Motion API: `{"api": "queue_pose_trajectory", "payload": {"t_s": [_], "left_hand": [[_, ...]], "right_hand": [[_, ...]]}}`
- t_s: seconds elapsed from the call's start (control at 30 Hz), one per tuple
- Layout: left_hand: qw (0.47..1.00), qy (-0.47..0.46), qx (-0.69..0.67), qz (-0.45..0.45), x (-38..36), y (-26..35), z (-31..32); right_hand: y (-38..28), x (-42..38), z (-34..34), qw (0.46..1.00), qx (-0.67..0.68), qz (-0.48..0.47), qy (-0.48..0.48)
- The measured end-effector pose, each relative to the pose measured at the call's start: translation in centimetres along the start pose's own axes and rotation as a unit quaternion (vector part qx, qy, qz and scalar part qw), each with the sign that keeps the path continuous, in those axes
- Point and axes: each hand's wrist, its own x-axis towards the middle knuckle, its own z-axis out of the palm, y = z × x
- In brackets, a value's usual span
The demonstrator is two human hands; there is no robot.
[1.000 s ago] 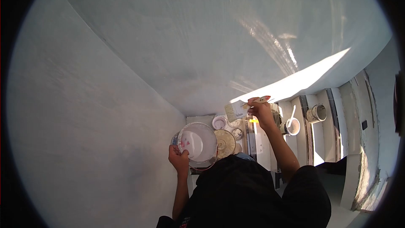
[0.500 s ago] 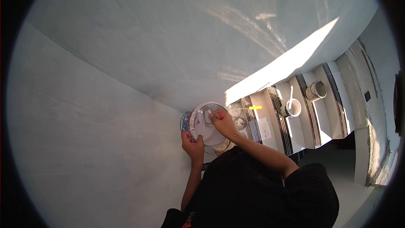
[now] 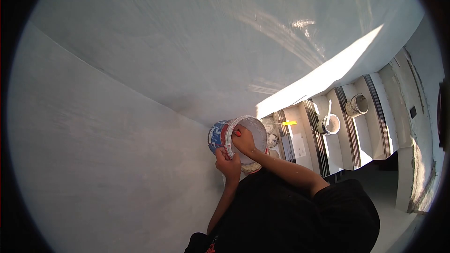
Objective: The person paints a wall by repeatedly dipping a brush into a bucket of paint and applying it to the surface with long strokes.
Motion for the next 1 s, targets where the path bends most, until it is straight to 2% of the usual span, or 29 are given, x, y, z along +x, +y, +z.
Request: {"api": "queue_pose_trajectory", "payload": {"t_s": [0.07,0.1,0.17,0.23,0.3,0.47,0.57,0.67,0.77,0.9,1.0], "left_hand": [[1.0,0.009,-0.002,-0.008,0.4,-0.8,0.1],[1.0,0.016,-0.014,-0.015,0.8,-1.5,-0.1],[0.996,0.031,-0.068,-0.038,2.2,-1.9,-0.2],[0.985,0.046,-0.151,-0.065,3.3,-1.8,-0.5],[0.979,0.047,-0.171,-0.097,4.4,-1.4,-0.5],[0.974,0.022,-0.192,-0.116,5.7,0.1,-0.6],[0.971,0.011,-0.219,-0.099,6.9,1.3,-0.1],[0.956,-0.013,-0.25,-0.154,8.4,4.0,0.0],[0.951,-0.02,-0.262,-0.162,9.5,5.1,0.8],[0.95,-0.026,-0.269,-0.159,9.6,5.4,1.4],[0.949,-0.027,-0.265,-0.167,9.5,4.8,1.9]], "right_hand": [[0.4,0.7,-0.7,0.995,0.045,0.061,-0.066],[0.7,0.7,-0.8,0.975,0.164,0.124,-0.082],[-0.9,0.9,-2.0,0.883,0.386,0.242,-0.115],[-2.8,0.8,-4.7,0.877,0.386,0.251,-0.137],[-5.0,0.6,-8.1,0.866,0.408,0.258,-0.132],[-9.5,0.1,-14.4,0.848,0.459,0.224,-0.141],[-9.4,1.0,-16.1,0.834,0.5,0.201,-0.116],[-9.1,2.3,-17.4,0.816,0.541,0.183,-0.091],[-11.0,3.5,-19.8,0.802,0.558,0.184,-0.108],[-14.8,7.1,-23.7,0.85,0.512,0.062,-0.102],[-22.4,10.8,-28.3,0.893,0.439,-0.099,-0.028]]}}
